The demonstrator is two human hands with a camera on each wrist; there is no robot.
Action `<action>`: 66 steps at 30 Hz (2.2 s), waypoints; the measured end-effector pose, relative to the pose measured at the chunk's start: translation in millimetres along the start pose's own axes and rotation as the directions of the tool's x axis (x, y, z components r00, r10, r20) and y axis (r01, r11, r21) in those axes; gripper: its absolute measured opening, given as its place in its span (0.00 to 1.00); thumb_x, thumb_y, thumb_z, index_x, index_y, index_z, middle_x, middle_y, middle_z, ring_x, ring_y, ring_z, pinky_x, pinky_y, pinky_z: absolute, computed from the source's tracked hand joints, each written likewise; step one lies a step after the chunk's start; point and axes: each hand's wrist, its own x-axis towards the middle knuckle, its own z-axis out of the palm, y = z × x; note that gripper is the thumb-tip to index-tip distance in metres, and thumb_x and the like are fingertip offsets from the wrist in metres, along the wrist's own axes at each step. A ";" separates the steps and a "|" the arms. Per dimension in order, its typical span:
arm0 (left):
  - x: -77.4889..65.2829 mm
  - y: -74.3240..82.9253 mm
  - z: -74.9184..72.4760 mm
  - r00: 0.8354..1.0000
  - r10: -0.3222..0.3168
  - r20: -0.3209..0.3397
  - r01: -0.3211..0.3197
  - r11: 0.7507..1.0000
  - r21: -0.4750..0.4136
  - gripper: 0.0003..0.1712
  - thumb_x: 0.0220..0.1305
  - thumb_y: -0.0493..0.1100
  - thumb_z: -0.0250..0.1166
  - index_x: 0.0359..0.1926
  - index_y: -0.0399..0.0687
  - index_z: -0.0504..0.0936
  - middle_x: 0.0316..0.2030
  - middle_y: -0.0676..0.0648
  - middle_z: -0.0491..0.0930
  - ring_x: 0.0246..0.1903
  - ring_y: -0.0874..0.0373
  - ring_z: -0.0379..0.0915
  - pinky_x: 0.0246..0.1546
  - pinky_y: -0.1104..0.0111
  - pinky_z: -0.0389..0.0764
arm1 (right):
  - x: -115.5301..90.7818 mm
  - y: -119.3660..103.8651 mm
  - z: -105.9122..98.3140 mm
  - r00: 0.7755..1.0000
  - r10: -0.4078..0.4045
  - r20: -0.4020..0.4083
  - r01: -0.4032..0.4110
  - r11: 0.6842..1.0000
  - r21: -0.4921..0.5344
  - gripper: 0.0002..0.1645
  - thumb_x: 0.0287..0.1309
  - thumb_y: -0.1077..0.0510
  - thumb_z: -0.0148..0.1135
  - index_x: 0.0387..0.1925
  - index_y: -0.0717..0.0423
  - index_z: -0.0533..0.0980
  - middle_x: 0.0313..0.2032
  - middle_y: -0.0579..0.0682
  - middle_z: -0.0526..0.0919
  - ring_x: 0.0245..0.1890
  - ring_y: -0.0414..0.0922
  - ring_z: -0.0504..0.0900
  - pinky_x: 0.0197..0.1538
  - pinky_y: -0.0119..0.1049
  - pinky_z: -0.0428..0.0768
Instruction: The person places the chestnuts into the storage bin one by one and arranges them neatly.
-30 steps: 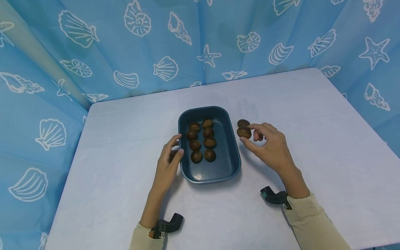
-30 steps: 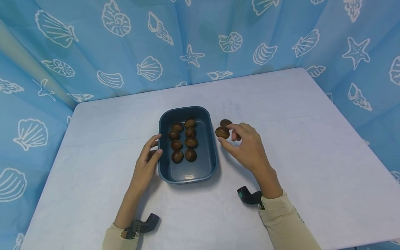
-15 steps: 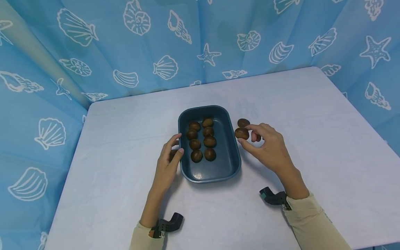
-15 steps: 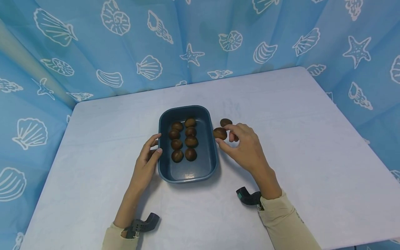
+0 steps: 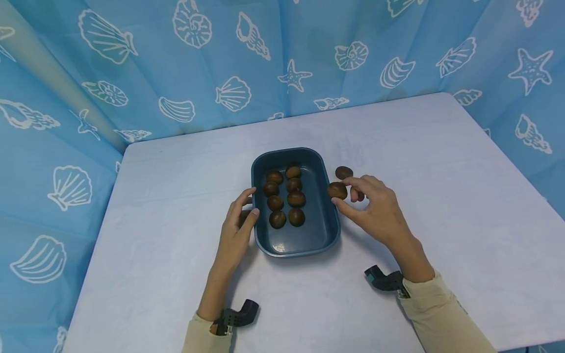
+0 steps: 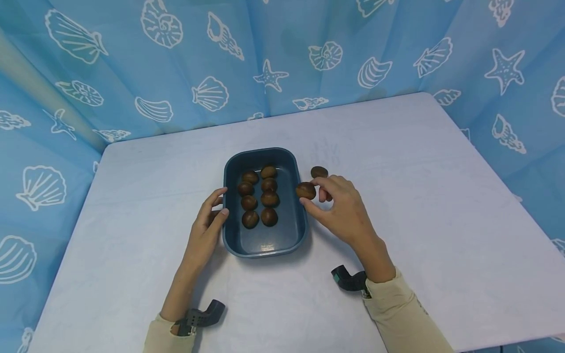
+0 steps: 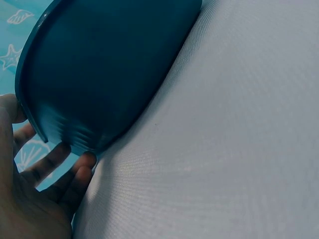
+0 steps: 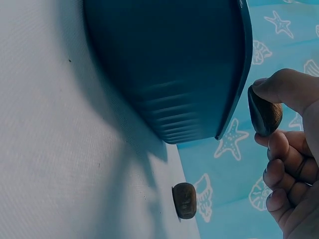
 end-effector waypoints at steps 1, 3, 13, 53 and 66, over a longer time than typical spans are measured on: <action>0.0 0.4 0.1 1.000 0.000 0.001 0.000 1.000 0.001 0.26 0.77 0.43 0.53 0.73 0.54 0.66 0.64 0.35 0.67 0.57 0.43 0.73 0.59 0.52 0.72 | -0.1 0.0 -0.1 1.000 -0.005 -0.001 0.005 1.000 0.000 0.21 0.50 0.57 0.77 0.44 0.60 0.81 0.26 0.45 0.71 0.32 0.40 0.69 0.32 0.33 0.65; -0.1 1.2 0.1 1.000 0.001 0.003 -0.001 1.000 0.003 0.26 0.77 0.43 0.53 0.73 0.53 0.65 0.64 0.35 0.67 0.57 0.42 0.73 0.59 0.52 0.72 | -0.4 -0.4 -0.5 1.000 -0.011 -0.003 0.011 1.000 -0.001 0.21 0.50 0.56 0.77 0.44 0.60 0.81 0.26 0.44 0.70 0.32 0.40 0.68 0.32 0.33 0.65; -0.9 3.8 0.4 1.000 -0.002 -0.006 0.002 1.000 0.018 0.26 0.77 0.42 0.52 0.73 0.51 0.65 0.63 0.38 0.67 0.58 0.42 0.72 0.60 0.52 0.72 | 0.0 -5.2 -1.4 1.000 -0.008 0.016 0.008 1.000 0.013 0.21 0.50 0.56 0.78 0.45 0.60 0.81 0.27 0.44 0.70 0.33 0.40 0.69 0.33 0.33 0.65; -1.0 3.8 -0.6 1.000 -0.006 -0.010 0.006 1.000 0.015 0.27 0.77 0.42 0.52 0.73 0.51 0.65 0.64 0.35 0.67 0.57 0.42 0.73 0.58 0.50 0.73 | -3.7 -26.8 17.1 0.990 -0.095 0.107 0.090 0.995 0.048 0.23 0.49 0.54 0.78 0.44 0.60 0.81 0.28 0.44 0.71 0.35 0.41 0.69 0.36 0.35 0.70; 1.3 -1.1 -0.9 1.000 -0.002 0.002 0.002 1.000 -0.002 0.26 0.77 0.43 0.53 0.73 0.54 0.65 0.64 0.35 0.67 0.57 0.43 0.73 0.58 0.51 0.74 | -5.1 -36.0 24.4 0.984 -0.133 0.120 0.127 0.990 0.057 0.22 0.48 0.53 0.79 0.41 0.58 0.79 0.28 0.43 0.69 0.35 0.41 0.69 0.37 0.35 0.69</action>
